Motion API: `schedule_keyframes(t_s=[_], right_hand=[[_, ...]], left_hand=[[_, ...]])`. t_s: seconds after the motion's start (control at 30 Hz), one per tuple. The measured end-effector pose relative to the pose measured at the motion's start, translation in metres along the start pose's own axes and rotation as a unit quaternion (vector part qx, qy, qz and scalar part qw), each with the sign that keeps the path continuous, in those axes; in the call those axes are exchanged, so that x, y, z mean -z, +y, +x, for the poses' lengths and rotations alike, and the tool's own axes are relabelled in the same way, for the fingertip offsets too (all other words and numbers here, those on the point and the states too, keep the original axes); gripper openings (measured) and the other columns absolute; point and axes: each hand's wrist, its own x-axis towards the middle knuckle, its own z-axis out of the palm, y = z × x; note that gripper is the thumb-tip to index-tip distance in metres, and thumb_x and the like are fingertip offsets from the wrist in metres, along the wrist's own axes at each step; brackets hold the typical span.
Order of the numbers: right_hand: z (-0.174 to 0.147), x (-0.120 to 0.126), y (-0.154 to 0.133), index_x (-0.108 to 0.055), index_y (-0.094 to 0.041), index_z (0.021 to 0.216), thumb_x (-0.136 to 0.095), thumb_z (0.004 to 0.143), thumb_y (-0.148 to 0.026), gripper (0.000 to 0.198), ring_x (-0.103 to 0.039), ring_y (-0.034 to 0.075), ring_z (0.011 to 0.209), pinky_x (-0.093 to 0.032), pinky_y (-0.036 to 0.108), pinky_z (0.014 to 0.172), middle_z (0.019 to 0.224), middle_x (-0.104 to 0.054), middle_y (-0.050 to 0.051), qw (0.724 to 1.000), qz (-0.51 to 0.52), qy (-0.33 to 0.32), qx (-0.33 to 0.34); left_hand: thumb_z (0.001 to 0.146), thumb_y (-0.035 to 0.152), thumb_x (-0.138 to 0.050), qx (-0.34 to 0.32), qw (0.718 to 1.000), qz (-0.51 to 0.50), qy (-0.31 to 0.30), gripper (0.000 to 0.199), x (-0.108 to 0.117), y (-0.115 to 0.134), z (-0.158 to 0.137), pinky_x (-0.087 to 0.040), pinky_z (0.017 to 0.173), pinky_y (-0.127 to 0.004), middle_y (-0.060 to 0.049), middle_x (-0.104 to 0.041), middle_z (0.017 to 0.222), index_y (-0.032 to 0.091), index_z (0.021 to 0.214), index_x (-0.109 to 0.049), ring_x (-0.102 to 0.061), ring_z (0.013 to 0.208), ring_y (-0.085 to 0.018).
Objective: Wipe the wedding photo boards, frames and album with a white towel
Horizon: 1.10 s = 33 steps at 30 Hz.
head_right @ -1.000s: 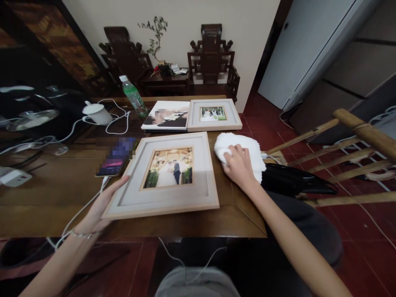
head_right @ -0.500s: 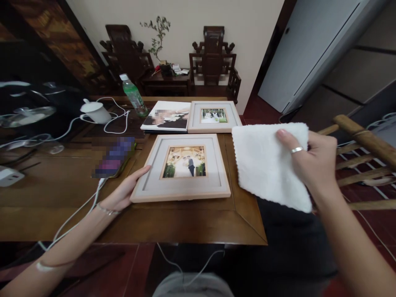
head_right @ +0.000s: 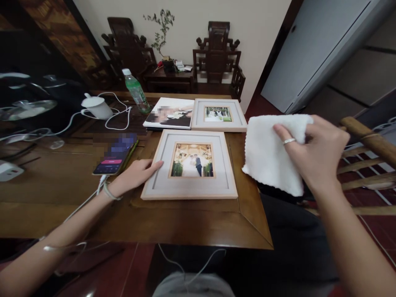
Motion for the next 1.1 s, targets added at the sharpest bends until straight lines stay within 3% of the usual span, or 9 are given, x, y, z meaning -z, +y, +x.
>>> schedule_keyframes(t_s=[0.07,0.13,0.23,0.37,0.53,0.63,0.77,0.93,1.1], right_hand=[[0.002,-0.004,-0.002,-0.023,-0.028,0.051,-0.066,0.069,-0.056,0.055,-0.045,0.017,0.055,-0.036,0.034,0.052,0.057,-0.042,0.000,0.998,-0.045,0.031,0.045],[-0.004,-0.010,-0.009,-0.031,-0.027,0.059,-0.064,0.074,-0.051,0.044,-0.054,0.020,0.067,-0.043,0.035,0.056,0.077,-0.057,0.008,0.992,-0.045,0.014,0.118],[-0.032,-0.021,-0.031,-0.048,-0.022,0.077,-0.053,0.086,-0.025,0.010,-0.061,0.028,0.094,-0.053,0.040,0.073,0.119,-0.059,0.023,0.965,-0.015,-0.087,0.247],[-0.075,-0.032,-0.064,-0.059,-0.016,0.089,-0.042,0.077,0.002,0.027,-0.060,0.031,0.108,-0.055,0.043,0.082,0.125,-0.059,0.025,0.908,0.016,-0.216,0.359],[-0.089,-0.043,-0.069,-0.065,-0.015,0.103,-0.047,0.063,0.006,0.048,-0.052,0.037,0.126,-0.050,0.058,0.096,0.135,-0.058,0.020,0.892,0.082,-0.324,0.303],[-0.088,-0.049,-0.064,-0.067,-0.014,0.105,-0.045,0.063,0.006,0.052,-0.037,0.040,0.141,-0.037,0.068,0.106,0.147,-0.048,0.021,0.888,0.082,-0.353,0.284],[-0.089,-0.056,-0.064,-0.068,-0.014,0.106,-0.045,0.063,0.006,0.053,-0.033,0.039,0.143,-0.032,0.068,0.110,0.150,-0.046,0.020,0.892,0.080,-0.357,0.266],[-0.092,-0.066,-0.067,-0.068,-0.016,0.103,-0.045,0.064,0.004,0.050,-0.036,0.037,0.142,-0.032,0.068,0.110,0.146,-0.052,0.018,0.909,0.088,-0.329,0.239],[-0.096,-0.072,-0.066,-0.068,-0.016,0.101,-0.044,0.063,0.004,0.049,-0.037,0.035,0.142,-0.031,0.068,0.111,0.144,-0.054,0.017,0.922,0.092,-0.300,0.227]], left_hand=[[0.094,0.061,-0.030,0.002,0.995,0.095,0.008,0.059,0.000,0.003,0.003,-0.050,0.077,-0.039,-0.020,-0.072,0.089,0.017,0.075,-0.065,-0.069,0.092,-0.037],[0.095,0.059,-0.026,0.023,0.987,0.159,0.007,0.063,-0.002,0.008,0.005,-0.051,0.080,-0.042,-0.025,-0.072,0.097,0.013,0.085,-0.069,-0.069,0.098,-0.040],[0.095,0.060,-0.025,0.040,0.976,0.211,0.018,0.068,-0.004,0.016,0.004,-0.052,0.081,-0.045,-0.027,-0.071,0.099,0.010,0.093,-0.071,-0.069,0.097,-0.043],[0.098,0.054,-0.027,0.041,0.969,0.244,0.020,0.064,-0.005,0.024,-0.001,-0.054,0.080,-0.046,-0.025,-0.071,0.096,0.009,0.091,-0.072,-0.070,0.095,-0.041],[0.099,0.044,-0.034,0.036,0.969,0.232,0.082,0.051,-0.013,0.023,-0.006,-0.056,0.077,-0.052,-0.022,-0.070,0.094,0.005,0.107,-0.066,-0.070,0.089,-0.040],[0.095,0.029,-0.043,-0.061,0.969,0.150,0.185,0.050,-0.025,0.014,-0.001,-0.057,0.082,-0.050,-0.024,-0.058,0.123,0.006,0.140,-0.042,-0.067,0.101,-0.037],[0.092,0.011,-0.040,-0.208,0.939,0.044,0.269,0.046,-0.042,0.002,0.016,-0.048,0.103,-0.052,-0.025,-0.039,0.140,0.007,0.138,-0.041,-0.047,0.130,-0.035],[0.085,-0.002,-0.037,-0.309,0.909,-0.010,0.281,0.056,-0.049,-0.005,0.037,-0.031,0.118,-0.057,-0.020,-0.032,0.151,0.014,0.139,-0.039,-0.029,0.145,-0.032],[0.084,-0.001,-0.040,-0.313,0.920,-0.034,0.235,0.050,-0.046,-0.011,0.046,-0.031,0.119,-0.057,-0.014,-0.041,0.151,0.018,0.130,-0.051,-0.032,0.145,-0.029]])
